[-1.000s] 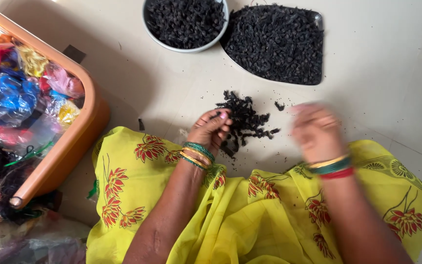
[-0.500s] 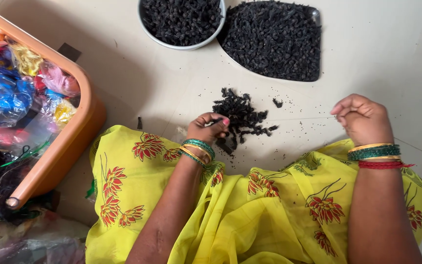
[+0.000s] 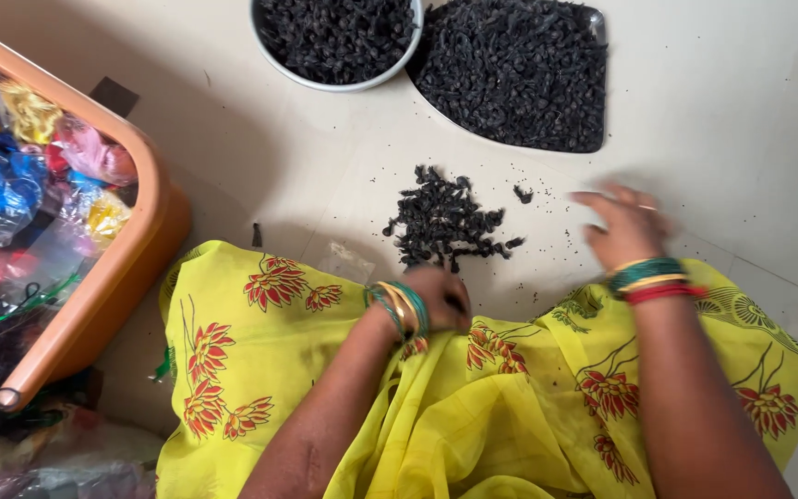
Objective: The person sits on the floor and pulls apart clumps of black curly synthetic hair, teasing the curls loose by hand and placing the separated pieces into a pile beside them, with a bowl and tray of the black hair material nearby.
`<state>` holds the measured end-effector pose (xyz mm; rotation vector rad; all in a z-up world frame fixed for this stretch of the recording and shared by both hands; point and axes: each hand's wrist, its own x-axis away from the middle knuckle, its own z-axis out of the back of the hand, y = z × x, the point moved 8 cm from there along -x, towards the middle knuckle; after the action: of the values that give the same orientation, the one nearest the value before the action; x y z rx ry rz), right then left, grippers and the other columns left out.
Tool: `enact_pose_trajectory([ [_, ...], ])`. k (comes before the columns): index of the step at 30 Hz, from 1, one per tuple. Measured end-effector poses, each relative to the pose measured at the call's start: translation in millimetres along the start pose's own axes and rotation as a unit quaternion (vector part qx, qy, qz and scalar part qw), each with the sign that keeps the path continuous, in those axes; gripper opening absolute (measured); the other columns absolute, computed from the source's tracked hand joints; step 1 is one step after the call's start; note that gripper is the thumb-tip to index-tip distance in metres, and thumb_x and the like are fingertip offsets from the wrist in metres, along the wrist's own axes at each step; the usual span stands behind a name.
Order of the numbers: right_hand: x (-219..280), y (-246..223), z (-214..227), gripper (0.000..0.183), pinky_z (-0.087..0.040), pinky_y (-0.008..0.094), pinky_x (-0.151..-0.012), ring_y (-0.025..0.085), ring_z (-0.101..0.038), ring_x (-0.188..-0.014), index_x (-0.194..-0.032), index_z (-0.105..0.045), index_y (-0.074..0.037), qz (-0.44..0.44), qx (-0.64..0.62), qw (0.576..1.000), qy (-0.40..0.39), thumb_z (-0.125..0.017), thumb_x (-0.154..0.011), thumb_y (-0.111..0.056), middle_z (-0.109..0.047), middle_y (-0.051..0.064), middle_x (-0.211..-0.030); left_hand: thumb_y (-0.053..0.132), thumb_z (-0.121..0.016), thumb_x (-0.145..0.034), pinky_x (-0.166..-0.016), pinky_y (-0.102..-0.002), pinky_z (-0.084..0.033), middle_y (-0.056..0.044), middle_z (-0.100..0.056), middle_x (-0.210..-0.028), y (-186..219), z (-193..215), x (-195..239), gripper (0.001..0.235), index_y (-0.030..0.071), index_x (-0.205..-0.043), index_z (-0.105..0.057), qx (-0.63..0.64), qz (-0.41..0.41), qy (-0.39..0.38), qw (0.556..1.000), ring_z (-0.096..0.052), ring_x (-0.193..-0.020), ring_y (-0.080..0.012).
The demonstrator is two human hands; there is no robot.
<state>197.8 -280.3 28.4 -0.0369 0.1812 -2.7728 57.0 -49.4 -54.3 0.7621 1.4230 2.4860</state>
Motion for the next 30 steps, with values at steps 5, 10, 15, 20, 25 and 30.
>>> enact_pose_trajectory([
  [5,-5,-59,-57,0.034,-0.059,0.039,-0.087,0.026,-0.071,-0.090,-0.112,-0.079,-0.027,0.031,-0.141,0.980,-0.138,-0.068,-0.090,-0.004,-0.071,0.008,-0.102,0.013,-0.072,-0.071,-0.082,-0.038,-0.059,-0.009,-0.078,-0.095,-7,-53,-9,0.029,0.015,-0.099,-0.079,-0.050,-0.060,-0.104,0.991,-0.074,-0.087,-0.0272],
  [10,0,-112,-54,0.024,-0.054,0.046,-0.079,0.034,-0.067,-0.089,-0.103,-0.071,-0.016,0.127,-0.083,0.977,-0.149,-0.076,-0.079,-0.014,-0.067,0.009,-0.098,0.016,-0.077,-0.077,-0.079,-0.036,-0.059,-0.008,-0.077,-0.089,-33,-9,-25,0.019,0.010,-0.094,-0.082,0.083,-0.036,0.050,0.995,-0.074,-0.080,-0.0232],
  [15,-1,-108,-68,0.012,-0.053,0.046,-0.078,0.033,-0.065,-0.089,-0.089,-0.063,-0.011,0.118,-0.084,0.981,-0.132,-0.070,-0.080,-0.008,-0.063,0.011,-0.093,0.012,-0.080,-0.086,-0.053,-0.027,-0.049,-0.005,-0.075,-0.083,-69,15,-18,0.017,0.005,-0.100,-0.073,0.598,0.142,0.179,0.768,-0.061,-0.062,-0.0128],
  [20,-2,-102,-63,0.023,-0.053,0.045,-0.078,0.032,-0.066,-0.090,-0.096,-0.061,-0.012,0.076,-0.120,0.977,-0.160,-0.073,-0.076,-0.007,-0.063,0.009,-0.093,0.014,-0.081,-0.085,-0.051,-0.025,-0.049,-0.002,-0.073,-0.081,-64,11,-16,0.017,0.007,-0.097,-0.071,0.664,0.126,0.167,0.718,-0.063,-0.063,-0.0104],
  [25,3,-94,-72,0.027,-0.053,0.045,-0.078,0.031,-0.066,-0.090,-0.098,-0.064,-0.012,0.104,-0.128,0.976,-0.140,-0.073,-0.073,-0.003,-0.064,0.009,-0.094,0.015,-0.081,-0.086,-0.050,-0.025,-0.049,-0.001,-0.072,-0.078,-63,12,-13,0.014,0.009,-0.094,-0.072,0.649,0.138,0.179,0.726,-0.062,-0.060,-0.0101],
  [30,-4,-80,-77,0.028,-0.055,0.040,-0.084,0.028,-0.068,-0.089,-0.099,-0.076,-0.017,0.043,-0.114,0.984,-0.130,-0.073,-0.075,-0.003,-0.067,0.006,-0.093,0.014,-0.081,-0.087,-0.049,-0.024,-0.048,-0.001,-0.072,-0.076,-70,11,-11,0.012,0.010,-0.090,-0.070,0.651,0.131,0.186,0.724,-0.061,-0.057,-0.0094],
])
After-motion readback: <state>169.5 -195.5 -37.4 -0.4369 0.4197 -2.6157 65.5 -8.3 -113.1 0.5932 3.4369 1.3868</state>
